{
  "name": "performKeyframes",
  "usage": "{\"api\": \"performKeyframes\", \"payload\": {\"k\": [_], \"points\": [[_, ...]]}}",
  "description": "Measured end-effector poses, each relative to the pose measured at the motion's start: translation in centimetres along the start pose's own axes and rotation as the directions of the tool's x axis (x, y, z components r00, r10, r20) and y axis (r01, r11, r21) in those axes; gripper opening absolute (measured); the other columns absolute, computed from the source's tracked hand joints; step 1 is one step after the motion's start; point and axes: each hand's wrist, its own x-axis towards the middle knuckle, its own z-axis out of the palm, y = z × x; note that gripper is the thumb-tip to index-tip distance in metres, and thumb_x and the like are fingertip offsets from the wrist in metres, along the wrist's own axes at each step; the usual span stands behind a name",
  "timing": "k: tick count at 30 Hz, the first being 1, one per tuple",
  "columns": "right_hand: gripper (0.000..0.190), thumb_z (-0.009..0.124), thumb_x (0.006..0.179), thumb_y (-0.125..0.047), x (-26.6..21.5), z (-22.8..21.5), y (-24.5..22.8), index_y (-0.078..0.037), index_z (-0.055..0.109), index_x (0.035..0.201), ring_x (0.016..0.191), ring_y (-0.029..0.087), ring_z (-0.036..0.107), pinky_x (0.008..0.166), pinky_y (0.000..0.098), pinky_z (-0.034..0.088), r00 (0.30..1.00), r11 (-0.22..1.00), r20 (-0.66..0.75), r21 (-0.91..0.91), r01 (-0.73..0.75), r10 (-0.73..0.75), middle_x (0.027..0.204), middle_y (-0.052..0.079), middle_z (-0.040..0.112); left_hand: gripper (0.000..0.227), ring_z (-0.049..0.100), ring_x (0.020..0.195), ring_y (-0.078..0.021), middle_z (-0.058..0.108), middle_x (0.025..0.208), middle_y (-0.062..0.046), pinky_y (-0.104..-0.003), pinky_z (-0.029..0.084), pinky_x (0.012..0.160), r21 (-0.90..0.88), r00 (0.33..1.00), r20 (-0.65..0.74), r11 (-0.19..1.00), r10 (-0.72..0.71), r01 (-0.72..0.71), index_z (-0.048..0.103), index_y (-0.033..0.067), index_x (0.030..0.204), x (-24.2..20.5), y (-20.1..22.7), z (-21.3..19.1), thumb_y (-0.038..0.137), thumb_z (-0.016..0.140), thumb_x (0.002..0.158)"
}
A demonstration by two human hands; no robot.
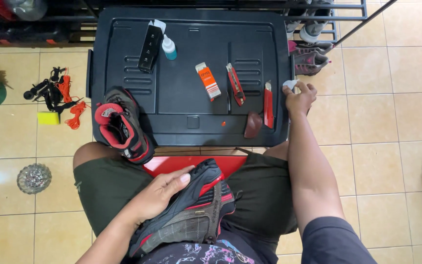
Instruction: A person is repairing a pair of grey and red athletic shoes by applying adhesive to the sole and pressing the components together to ensure a strong bond.
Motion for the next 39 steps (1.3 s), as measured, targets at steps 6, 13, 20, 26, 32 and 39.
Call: {"api": "performKeyframes", "payload": {"k": [6, 13, 20, 26, 32, 39], "points": [[0.02, 0.086, 0.084, -0.017, -3.2, -3.7, -2.6, -0.01, 0.069, 0.092, 0.098, 0.024, 0.06, 0.088, 0.0346, 0.046, 0.941, 0.927, -0.008, 0.167, 0.336, -0.339, 0.107, 0.009, 0.061, 0.057, 0.052, 0.139, -0.0184, 0.062, 0.146, -0.009, -0.036, 0.035, 0.117, 0.004, 0.996, 0.002, 0.996, 0.09, -0.09, 0.059, 0.0108, 0.144, 0.9, -0.7, -0.2, 0.043, 0.052, 0.098], [0.03, 0.083, 0.089, -0.007, -19.6, -13.6, -15.3, -0.002, 0.068, 0.115, 0.064, 0.002, 0.06, 0.055, 0.0188, 0.05, 0.811, 0.825, 0.373, 0.521, 0.219, -0.451, 0.085, 0.006, 0.072, 0.053, 0.057, 0.135, -0.0274, 0.068, 0.137, -0.014, -0.044, 0.039, 0.117, -0.035, 0.985, -0.038, 0.985, 0.169, -0.171, 0.065, 0.0124, 0.138, -1.0, 1.6, 1.3, 0.046, 0.057, 0.098], [0.04, 0.079, 0.091, -0.012, -29.3, -16.9, -17.9, -0.002, 0.069, 0.128, 0.071, 0.001, 0.058, 0.061, 0.0172, 0.052, 0.652, 0.726, 0.426, 0.623, 0.291, -0.627, 0.081, 0.003, 0.068, 0.059, 0.056, 0.135, -0.0304, 0.066, 0.136, -0.019, -0.044, 0.039, 0.117, -0.064, 0.948, -0.169, 0.956, 0.271, -0.285, 0.064, 0.0068, 0.137, -2.5, 0.3, 1.4, 0.049, 0.06, 0.097], [0.033, 0.079, 0.086, -0.01, -31.0, -16.5, -19.2, -0.003, 0.077, 0.117, 0.066, 0.0, 0.055, 0.06, 0.0193, 0.052, 0.443, 0.634, 0.462, 0.645, 0.427, -0.768, 0.079, 0.004, 0.073, 0.064, 0.051, 0.139, -0.0336, 0.061, 0.141, -0.021, -0.044, 0.037, 0.12, -0.137, 0.946, -0.211, 0.951, 0.247, -0.279, 0.063, 0.0035, 0.136, -5.8, 2.3, 1.9, 0.053, 0.059, 0.094], [0.028, 0.077, 0.087, -0.01, -30.0, -16.0, -20.8, 0.002, 0.074, 0.112, 0.075, 0.013, 0.059, 0.072, 0.0286, 0.053, 0.327, 0.551, 0.444, 0.699, 0.456, -0.834, 0.093, 0.014, 0.072, 0.069, 0.048, 0.141, -0.0327, 0.059, 0.144, -0.02, -0.044, 0.036, 0.12, -0.094, 0.947, -0.246, 0.967, 0.206, -0.235, 0.059, 0.0076, 0.141, -6.3, 1.4, 0.6, 0.057, 0.059, 0.093], [0.025, 0.078, 0.086, -0.012, -29.0, -14.9, -21.9, -0.001, 0.076, 0.108, 0.077, 0.021, 0.068, 0.074, 0.0336, 0.056, 0.149, 0.406, 0.401, 0.695, 0.593, -0.904, 0.1, 0.014, 0.073, 0.072, 0.05, 0.14, -0.031, 0.061, 0.144, -0.017, -0.044, 0.039, 0.117, -0.079, 0.958, -0.26, 0.986, 0.122, -0.147, 0.056, 0.0122, 0.145, -5.9, -0.3, 0.3, 0.061, 0.058, 0.092]]}}
